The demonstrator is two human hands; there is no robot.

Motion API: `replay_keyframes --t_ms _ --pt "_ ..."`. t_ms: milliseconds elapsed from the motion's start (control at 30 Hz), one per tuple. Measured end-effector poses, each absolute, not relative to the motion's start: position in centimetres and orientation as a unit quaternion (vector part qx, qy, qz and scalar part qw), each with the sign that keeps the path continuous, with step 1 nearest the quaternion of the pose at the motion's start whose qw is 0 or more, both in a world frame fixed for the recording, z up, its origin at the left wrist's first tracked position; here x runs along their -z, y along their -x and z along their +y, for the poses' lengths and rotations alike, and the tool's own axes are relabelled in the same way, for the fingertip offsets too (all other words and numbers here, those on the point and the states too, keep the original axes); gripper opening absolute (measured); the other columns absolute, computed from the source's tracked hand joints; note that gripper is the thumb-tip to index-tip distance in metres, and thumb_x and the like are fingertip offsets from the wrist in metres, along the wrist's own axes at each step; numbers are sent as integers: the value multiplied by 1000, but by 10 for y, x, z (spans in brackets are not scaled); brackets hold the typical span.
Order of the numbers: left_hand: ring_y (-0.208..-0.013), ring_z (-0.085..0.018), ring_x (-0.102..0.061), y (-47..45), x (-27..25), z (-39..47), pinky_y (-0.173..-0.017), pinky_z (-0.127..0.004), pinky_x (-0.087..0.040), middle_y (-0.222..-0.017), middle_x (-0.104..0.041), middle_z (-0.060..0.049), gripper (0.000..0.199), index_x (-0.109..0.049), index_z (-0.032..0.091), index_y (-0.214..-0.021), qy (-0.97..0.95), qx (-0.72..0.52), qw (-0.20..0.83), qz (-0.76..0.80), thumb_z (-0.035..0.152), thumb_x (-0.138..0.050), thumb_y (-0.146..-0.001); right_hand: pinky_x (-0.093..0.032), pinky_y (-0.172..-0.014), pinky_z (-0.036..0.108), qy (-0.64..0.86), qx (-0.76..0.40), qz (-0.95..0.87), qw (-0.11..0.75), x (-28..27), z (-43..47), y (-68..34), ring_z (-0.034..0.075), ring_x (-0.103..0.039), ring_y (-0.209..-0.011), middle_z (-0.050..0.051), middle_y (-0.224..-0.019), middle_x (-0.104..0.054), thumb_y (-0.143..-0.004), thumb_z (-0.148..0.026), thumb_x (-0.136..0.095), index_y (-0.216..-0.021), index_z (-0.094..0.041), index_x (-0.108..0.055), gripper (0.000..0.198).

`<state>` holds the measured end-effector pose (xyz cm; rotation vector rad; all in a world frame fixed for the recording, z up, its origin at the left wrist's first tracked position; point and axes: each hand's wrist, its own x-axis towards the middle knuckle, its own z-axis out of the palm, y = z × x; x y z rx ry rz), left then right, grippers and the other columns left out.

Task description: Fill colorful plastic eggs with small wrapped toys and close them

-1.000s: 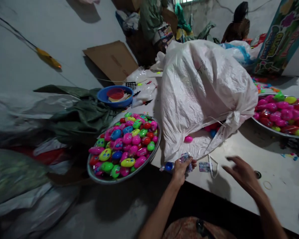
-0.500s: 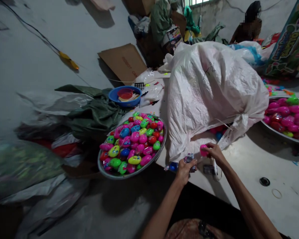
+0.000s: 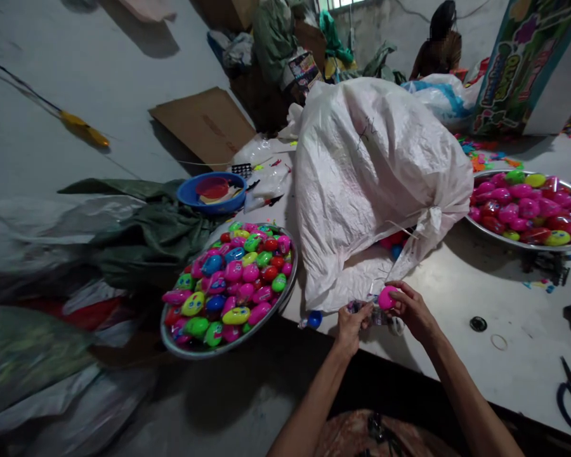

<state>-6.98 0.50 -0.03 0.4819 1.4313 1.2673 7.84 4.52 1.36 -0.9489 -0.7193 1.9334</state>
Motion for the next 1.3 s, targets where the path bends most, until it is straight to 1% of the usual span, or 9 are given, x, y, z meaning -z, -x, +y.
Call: replay_keyframes --t_ms 167,300,400,667,833,933,1033,1167,1300 --pt "-35 -4 -35 69 -3 7 -36 -19 -25 -41 -43 5 39 -55 13 -53 -207 -534 534 622 46 -75 -53 -42 -48 21 439 -667 -341 495 -18 25 -81 9 -52 -52 -1 -75 -62 -71 -38 -68 -85 -19 -58 25" --pt "-35 -4 -35 69 -4 6 -35 -18 -21 -43 -43 5 40 -54 12 -55 -188 -536 551 611 48 -74 -54 -43 -52 24 468 -619 -384 500 -23 17 -78 11 -53 -57 1 -80 -62 -69 -37 -70 -92 -19 -58 32" --pt "-35 -3 -32 69 -3 4 -36 -18 -24 -42 -40 7 39 -54 13 -56 -178 -533 584 586 47 -72 -57 -45 -54 25 481 -600 -396 502 -25 14 -76 14 -56 -63 2 -80 -62 -67 -39 -70 -93 -19 -57 36" --pt "-36 -5 -38 66 -5 1 -37 -19 -25 -42 -44 5 39 -57 13 -58 -238 -505 571 602 49 -70 -60 -40 -48 24 541 -501 -507 447 -20 6 -81 13 -50 -51 -4 -57 -54 -65 -42 -71 -95 -18 -59 41" --pt "-37 -3 -37 60 -9 2 -40 -20 -28 -58 -58 2 38 -67 12 -85 -262 -523 576 571 41 -72 -61 -49 -58 28 510 -570 -461 449 -14 -3 -81 17 -62 -67 5 -87 -64 -66 -42 -69 -97 -17 -57 41" --pt "-37 -1 -36 50 -11 2 -40 -20 -28 -73 -63 0 43 -65 15 -94 -208 -542 624 523 32 -76 -55 -49 -58 28 541 -561 -401 481 -7 -9 -78 16 -61 -64 4 -82 -64 -67 -41 -69 -88 -17 -58 34" --pt "-37 -2 -36 39 -9 2 -41 -19 -28 -64 -60 2 36 -66 14 -85 -178 -547 652 493 27 -77 -53 -48 -56 27 565 -544 -352 511 -3 -14 -76 15 -59 -59 1 -70 -64 -66 -40 -70 -86 -17 -58 32" --pt "-34 -3 -33 28 -7 2 -40 -19 -27 -43 -45 7 23 -62 13 -66 -162 -554 652 492 30 -75 -57 -51 -64 31 519 -577 -356 521 -4 -17 -81 18 -62 -67 3 -79 -67 -66 -38 -70 -88 -18 -58 32" --pt "-33 -3 -33 22 -8 -1 -39 -19 -27 -45 -48 6 27 -60 13 -65 -169 -526 683 478 32 -76 -56 -50 -69 33 534 -455 -476 530 -4 -20 -90 19 -62 -74 4 -84 -65 -70 -34 -67 -93 -19 -59 28"
